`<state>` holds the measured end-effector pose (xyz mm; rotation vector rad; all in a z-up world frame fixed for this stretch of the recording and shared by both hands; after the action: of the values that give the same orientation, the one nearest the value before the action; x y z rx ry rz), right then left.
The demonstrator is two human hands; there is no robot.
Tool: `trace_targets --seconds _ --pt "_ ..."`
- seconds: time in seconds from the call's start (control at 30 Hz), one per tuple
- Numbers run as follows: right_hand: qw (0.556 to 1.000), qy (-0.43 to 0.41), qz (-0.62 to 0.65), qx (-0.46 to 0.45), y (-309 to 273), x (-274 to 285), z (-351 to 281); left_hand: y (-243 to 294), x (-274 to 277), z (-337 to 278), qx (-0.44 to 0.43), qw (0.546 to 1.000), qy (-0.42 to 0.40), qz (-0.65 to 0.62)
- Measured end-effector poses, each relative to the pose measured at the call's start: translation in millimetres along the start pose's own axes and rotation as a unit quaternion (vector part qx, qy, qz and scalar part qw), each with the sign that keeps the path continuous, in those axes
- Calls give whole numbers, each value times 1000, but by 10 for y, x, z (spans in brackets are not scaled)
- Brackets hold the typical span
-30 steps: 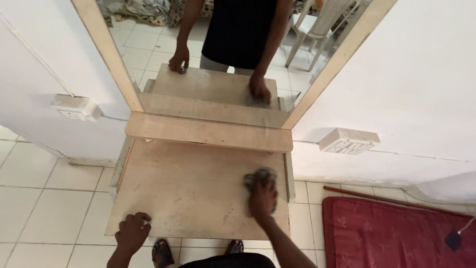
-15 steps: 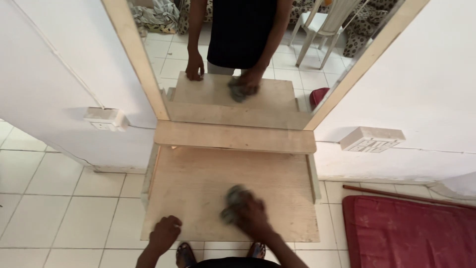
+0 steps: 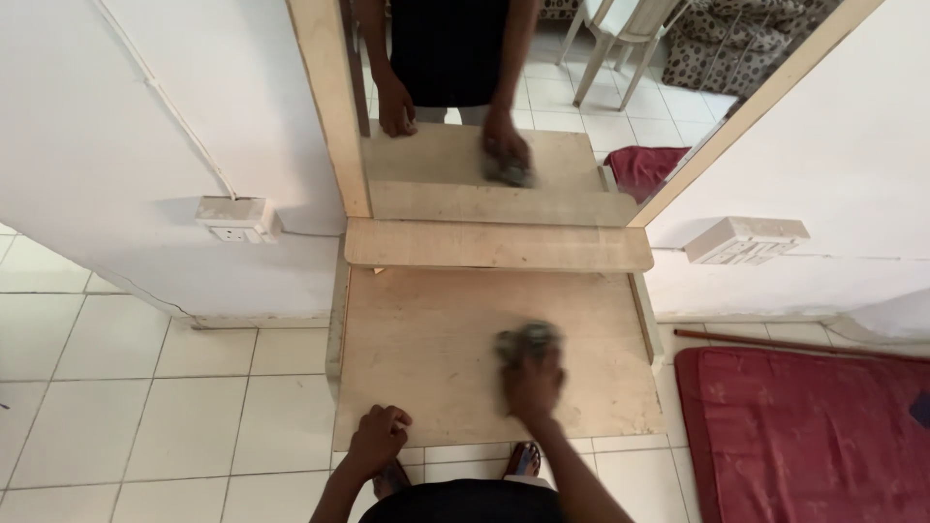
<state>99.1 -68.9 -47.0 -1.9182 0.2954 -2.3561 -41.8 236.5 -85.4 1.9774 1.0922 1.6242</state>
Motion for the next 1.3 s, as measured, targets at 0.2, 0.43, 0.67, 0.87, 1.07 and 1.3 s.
trace_targets --seconds 0.2,0.43,0.67,0.87,1.07,1.3 --pt "950 -71 151 264 -1667 619 -890 -388 -277 187 -53 992 -97 56" --pt "962 11 191 195 -1073 596 -499 -286 -154 111 -60 989 -83 -109" --pt "980 52 40 -188 488 370 -126 -288 -182 91 -77 991 -81 -71" --pt "990 26 4 -142 -114 186 -145 -299 -199 119 -84 992 -73 -62" --pt "967 -84 161 178 -1413 532 -562 -156 -79 25 -57 997 -37 -45" --pt "890 -159 222 366 -1269 653 -544 -40 10 13 -5 999 -33 -10"
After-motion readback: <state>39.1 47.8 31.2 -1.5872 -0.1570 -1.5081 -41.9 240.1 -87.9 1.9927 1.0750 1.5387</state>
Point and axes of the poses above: each hand's wrist, its own z-axis towards the middle knuckle, its own x-axis out of the back of the hand, y = z × x, the point moved 6 cm from there along z, towards the middle knuckle, and after that the axes turned 12 degrees about y, right-handed, at the moved point
